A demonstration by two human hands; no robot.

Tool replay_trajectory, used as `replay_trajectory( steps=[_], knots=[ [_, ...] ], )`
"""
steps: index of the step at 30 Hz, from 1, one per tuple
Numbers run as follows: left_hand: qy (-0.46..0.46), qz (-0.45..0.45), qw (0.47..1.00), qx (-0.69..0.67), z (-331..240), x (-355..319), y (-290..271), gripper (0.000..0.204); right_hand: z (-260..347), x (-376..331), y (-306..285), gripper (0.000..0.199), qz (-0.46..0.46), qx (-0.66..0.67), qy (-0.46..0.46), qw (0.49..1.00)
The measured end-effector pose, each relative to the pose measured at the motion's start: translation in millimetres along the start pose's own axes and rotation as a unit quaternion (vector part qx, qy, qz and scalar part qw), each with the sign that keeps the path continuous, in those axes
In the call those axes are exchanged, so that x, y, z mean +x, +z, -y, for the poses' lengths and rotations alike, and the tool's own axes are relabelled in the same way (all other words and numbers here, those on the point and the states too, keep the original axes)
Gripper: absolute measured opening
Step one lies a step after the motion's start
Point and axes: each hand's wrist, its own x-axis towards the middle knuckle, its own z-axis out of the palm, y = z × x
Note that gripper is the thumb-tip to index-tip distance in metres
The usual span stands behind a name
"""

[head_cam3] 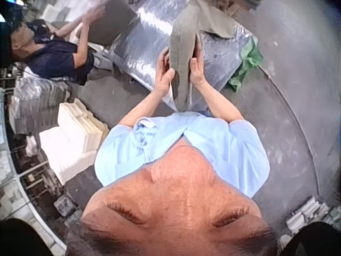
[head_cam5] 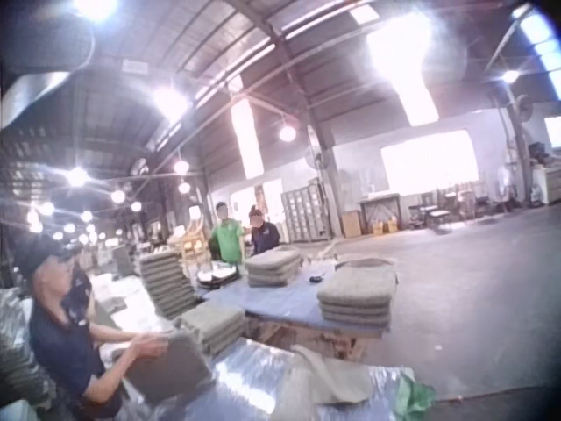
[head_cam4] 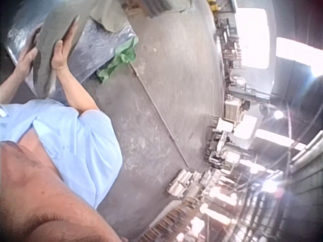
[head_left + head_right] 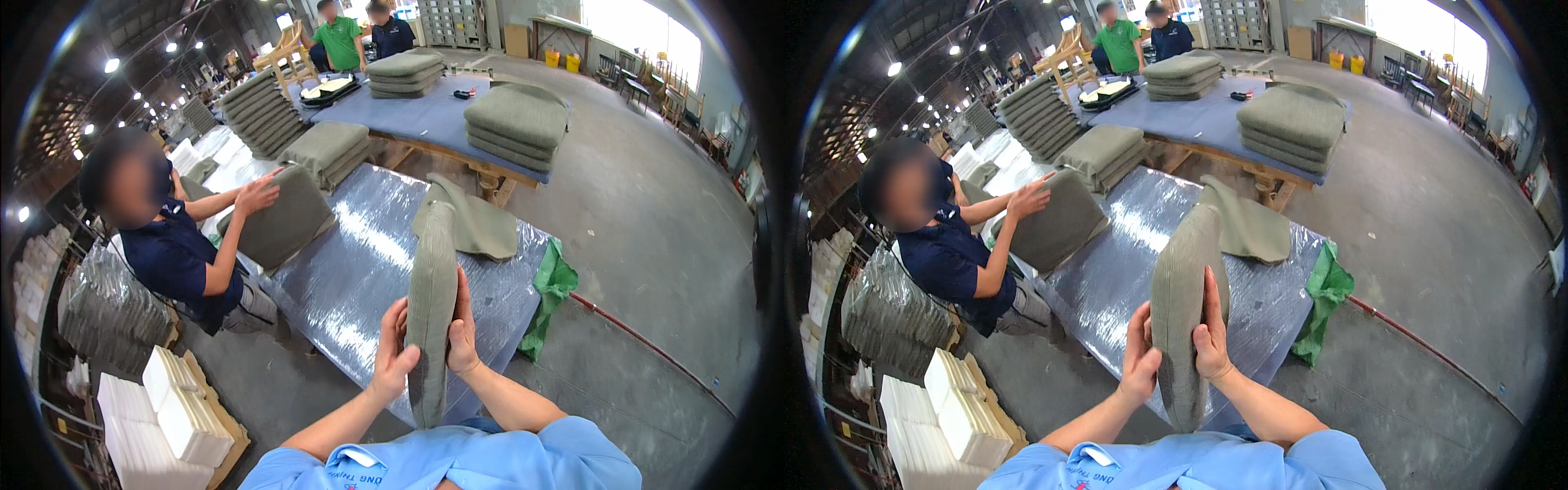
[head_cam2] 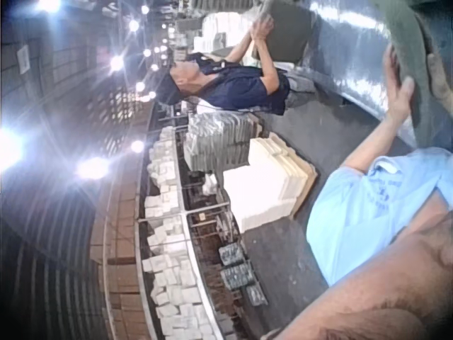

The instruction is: The person folds green fabric cushions on a plastic-covered table in a workshop. They repeatedly pick up cushions, fold them in half, and stack them. Other workers are visible in the background performing similar tasks.

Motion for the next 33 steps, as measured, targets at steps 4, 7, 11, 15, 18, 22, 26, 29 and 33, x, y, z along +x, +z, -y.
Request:
replay_trajectory(
  steps=[4,7,11,15,18,22,26,29,33],
  knots=[
    [0.022,-0.008,0.999,0.049,1.8,-8.5,-11.0,0.084,7.5,-40.3,18.0,0.096,-0.001,-0.063,-0.029,0.998],
    [0.033,0.009,0.997,0.067,-14.1,-23.5,-6.7,0.083,16.8,-60.7,26.9,0.093,-0.021,-0.099,-0.021,0.995],
    [0.066,0.025,0.984,0.161,-42.0,-37.7,-14.2,0.074,28.6,-95.5,35.1,0.085,-0.006,-0.169,-0.022,0.985],
    [0.085,0.036,0.977,0.192,-46.0,-70.4,-16.4,0.064,22.6,-99.9,29.8,0.070,-0.039,-0.171,0.024,0.984],
    [0.087,0.076,0.971,0.209,-42.3,-99.1,-10.3,0.061,-7.7,-61.8,10.1,0.060,-0.106,-0.208,0.034,0.972],
    [0.093,0.119,0.962,0.228,-33.1,-125.2,-5.8,0.057,-37.9,17.4,-19.5,0.068,-0.152,-0.199,0.037,0.967],
    [0.099,0.136,0.963,0.211,-30.0,-128.2,-1.3,0.056,-36.2,76.5,-50.4,0.078,-0.125,-0.142,0.127,0.974],
    [0.101,0.121,0.965,0.212,-24.1,-136.0,-2.6,0.056,-30.1,92.6,-45.7,0.081,-0.041,-0.180,0.229,0.956],
    [0.074,0.120,0.974,0.177,-17.0,-115.8,-3.4,0.057,-27.0,98.2,-70.1,0.050,-0.010,-0.148,0.254,0.956]
  ],
)
